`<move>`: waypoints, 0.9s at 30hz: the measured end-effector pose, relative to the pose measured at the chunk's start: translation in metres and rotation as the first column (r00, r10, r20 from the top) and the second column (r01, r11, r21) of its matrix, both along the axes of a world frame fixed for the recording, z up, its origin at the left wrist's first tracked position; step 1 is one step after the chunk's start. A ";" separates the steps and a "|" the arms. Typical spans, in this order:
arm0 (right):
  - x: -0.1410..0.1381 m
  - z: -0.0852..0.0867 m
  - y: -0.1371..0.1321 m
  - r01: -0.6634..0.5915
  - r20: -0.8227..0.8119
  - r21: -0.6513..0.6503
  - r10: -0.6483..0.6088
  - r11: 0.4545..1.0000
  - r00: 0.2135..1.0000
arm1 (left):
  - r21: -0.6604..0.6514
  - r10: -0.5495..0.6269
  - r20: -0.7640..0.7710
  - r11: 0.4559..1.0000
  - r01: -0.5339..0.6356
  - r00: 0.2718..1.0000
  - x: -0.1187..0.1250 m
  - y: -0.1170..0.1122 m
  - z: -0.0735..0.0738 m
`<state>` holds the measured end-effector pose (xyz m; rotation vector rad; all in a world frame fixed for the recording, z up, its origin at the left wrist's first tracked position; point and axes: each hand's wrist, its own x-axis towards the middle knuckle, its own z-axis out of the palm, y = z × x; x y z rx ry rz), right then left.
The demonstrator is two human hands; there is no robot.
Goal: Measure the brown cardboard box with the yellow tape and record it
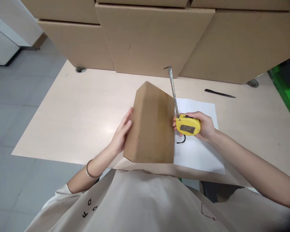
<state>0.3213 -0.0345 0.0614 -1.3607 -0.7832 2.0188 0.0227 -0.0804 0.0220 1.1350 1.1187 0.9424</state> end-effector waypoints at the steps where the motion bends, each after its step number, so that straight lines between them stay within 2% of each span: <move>1: -0.003 -0.007 -0.001 0.029 -0.023 -0.012 -0.029 1.000 0.999 | 0.032 -0.001 0.035 1.000 0.000 0.999 0.002 -0.001 0.003; 4: -0.018 -0.027 -0.004 0.165 -0.069 -0.025 -0.166 0.986 0.984 | 0.200 -0.104 0.033 0.975 0.096 0.994 0.014 -0.003 0.011; 6: -0.031 -0.037 -0.007 0.227 -0.082 -0.005 -0.227 0.974 0.971 | 0.257 -0.149 0.023 0.957 0.138 0.989 0.023 -0.003 0.016; 8: -0.040 -0.042 -0.011 0.233 -0.089 0.014 -0.231 0.972 0.969 | 0.235 -0.152 0.040 0.962 0.138 0.988 0.030 -0.003 0.023; 10: -0.044 -0.041 -0.015 0.182 -0.090 0.024 -0.179 0.983 0.980 | 0.171 -0.150 0.052 0.975 0.139 0.987 0.034 -0.005 0.030; 13: -0.034 -0.028 -0.012 0.048 -0.019 0.048 -0.047 0.998 0.999 | 0.115 -0.152 0.047 0.983 0.146 0.987 0.033 -0.006 0.041; 17: 0.014 0.015 0.017 -0.073 0.168 0.110 0.054 0.991 0.984 | 0.152 -0.165 0.018 0.975 0.160 0.986 0.024 -0.003 0.043; 19: 0.042 0.044 0.040 -0.267 0.405 0.160 0.183 0.950 0.896 | 0.182 -0.164 -0.014 0.969 0.164 0.986 0.019 0.002 0.036; 22: 0.067 0.083 0.071 -0.459 0.719 0.086 0.264 0.884 0.643 | 0.232 -0.095 -0.006 0.968 0.094 0.995 0.011 0.024 0.024; 25: 0.063 0.105 0.092 -0.645 0.827 0.023 0.348 0.764 0.442 | 0.239 0.030 0.087 0.970 -0.050 0.996 0.005 0.063 0.018; 27: 0.051 0.112 0.099 -0.693 0.864 0.034 0.327 0.720 0.382 | 0.236 0.053 0.145 0.968 -0.087 0.988 0.005 0.092 0.019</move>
